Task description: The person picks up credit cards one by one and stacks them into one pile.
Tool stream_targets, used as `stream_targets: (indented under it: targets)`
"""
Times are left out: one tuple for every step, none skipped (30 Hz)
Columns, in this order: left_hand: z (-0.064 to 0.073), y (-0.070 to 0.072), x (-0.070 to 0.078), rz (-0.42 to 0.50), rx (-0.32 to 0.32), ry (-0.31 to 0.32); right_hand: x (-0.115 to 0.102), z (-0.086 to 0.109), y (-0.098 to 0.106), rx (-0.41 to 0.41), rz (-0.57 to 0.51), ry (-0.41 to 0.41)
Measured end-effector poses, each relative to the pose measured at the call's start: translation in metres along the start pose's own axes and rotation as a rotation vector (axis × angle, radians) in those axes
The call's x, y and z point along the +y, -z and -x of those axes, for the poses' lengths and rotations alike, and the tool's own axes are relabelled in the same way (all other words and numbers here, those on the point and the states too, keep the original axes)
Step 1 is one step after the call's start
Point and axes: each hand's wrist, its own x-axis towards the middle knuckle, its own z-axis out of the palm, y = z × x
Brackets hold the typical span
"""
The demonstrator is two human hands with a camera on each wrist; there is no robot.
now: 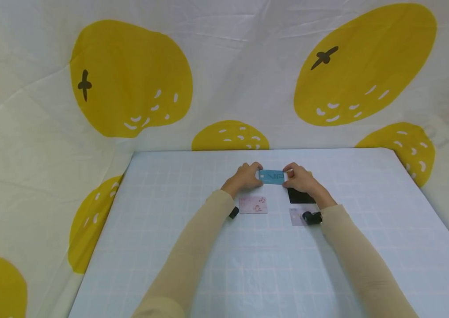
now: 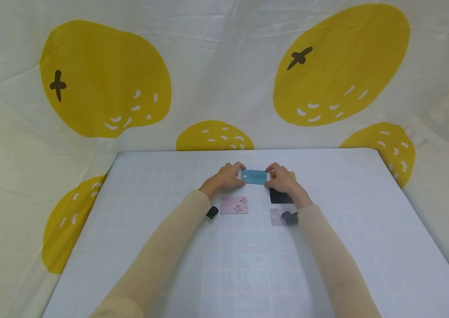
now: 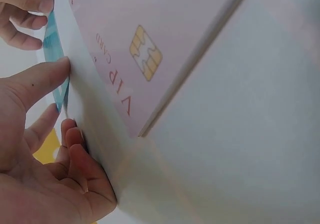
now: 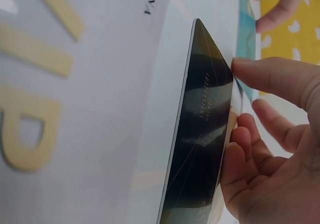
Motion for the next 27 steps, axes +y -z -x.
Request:
stream_targets:
  targets:
    - [0.0, 0.0, 0.0, 0.004, 0.002, -0.001, 0.0, 0.0, 0.0, 0.0, -0.006, 0.001]
    - [0.0, 0.0, 0.0, 0.007, 0.006, -0.003, 0.0, 0.0, -0.001, 0.001, -0.01, 0.002]
    - [-0.001, 0.0, -0.001, 0.01, 0.009, -0.007, -0.001, 0.0, -0.001, 0.002, -0.014, 0.003]
    - [-0.001, -0.001, -0.001, 0.013, 0.013, -0.011, -0.001, 0.0, -0.001, 0.006, -0.015, 0.002]
    - [-0.001, -0.001, -0.001, 0.016, 0.02, -0.018, -0.001, 0.0, -0.001, 0.009, -0.016, 0.003]
    - [-0.002, -0.002, -0.001, 0.02, 0.024, -0.023, -0.002, 0.0, -0.002, 0.013, -0.014, 0.0]
    - [-0.002, -0.002, -0.002, 0.027, 0.032, -0.028, -0.002, 0.0, -0.002, 0.019, -0.01, -0.004]
    - [-0.002, -0.003, -0.002, 0.04, 0.037, -0.033, -0.002, 0.001, -0.002, 0.024, -0.003, -0.009]
    - [-0.002, -0.004, -0.002, 0.055, 0.042, -0.034, -0.002, 0.001, -0.002, 0.027, 0.004, -0.014]
    - [-0.002, -0.005, -0.001, 0.071, 0.046, -0.035, -0.002, 0.002, -0.002, 0.03, 0.01, -0.021]
    - [-0.002, -0.006, -0.001, 0.084, 0.051, -0.034, -0.003, 0.002, -0.002, 0.033, 0.015, -0.029]
    - [-0.002, -0.007, -0.001, 0.095, 0.055, -0.029, -0.003, 0.003, -0.002, 0.037, 0.019, -0.039]
    - [-0.002, -0.008, -0.001, 0.106, 0.059, -0.023, -0.004, 0.004, -0.002, 0.038, 0.025, -0.044]
    - [-0.002, -0.008, -0.001, 0.11, 0.063, -0.016, -0.005, 0.005, -0.002, 0.037, 0.025, -0.047]
    - [-0.002, -0.009, 0.0, 0.107, 0.067, -0.008, -0.006, 0.005, -0.002, 0.038, 0.021, -0.049]
    - [-0.002, -0.009, 0.0, 0.106, 0.073, -0.002, -0.007, 0.006, -0.002, 0.041, 0.018, -0.052]
    - [-0.002, -0.009, 0.0, 0.104, 0.078, 0.004, -0.009, 0.006, -0.002, 0.043, 0.016, -0.052]
    - [-0.002, -0.01, 0.0, 0.102, 0.082, 0.008, -0.01, 0.007, -0.002, 0.044, 0.012, -0.052]
    - [-0.002, -0.01, 0.0, 0.103, 0.086, 0.012, -0.011, 0.008, -0.002, 0.044, 0.007, -0.053]
    - [-0.002, -0.01, 0.0, 0.105, 0.09, 0.014, -0.011, 0.008, -0.003, 0.044, -0.005, -0.058]
    - [-0.002, -0.01, 0.0, 0.109, 0.093, 0.016, -0.012, 0.009, -0.003, 0.045, -0.014, -0.061]
    - [-0.001, -0.011, 0.0, 0.115, 0.095, 0.018, -0.012, 0.01, -0.004, 0.048, -0.02, -0.063]
    - [-0.001, -0.011, 0.0, 0.126, 0.098, 0.021, -0.012, 0.01, -0.004, 0.051, -0.026, -0.064]
    - [-0.001, -0.011, 0.0, 0.139, 0.102, 0.025, -0.012, 0.011, -0.005, 0.055, -0.034, -0.064]
    - [0.0, -0.011, -0.001, 0.155, 0.104, 0.029, -0.012, 0.011, -0.005, 0.059, -0.041, -0.066]
    - [0.0, -0.012, -0.001, 0.173, 0.109, 0.032, -0.011, 0.012, -0.006, 0.063, -0.05, -0.066]
    - [0.0, -0.012, -0.002, 0.189, 0.115, 0.034, -0.011, 0.012, -0.006, 0.07, -0.057, -0.06]
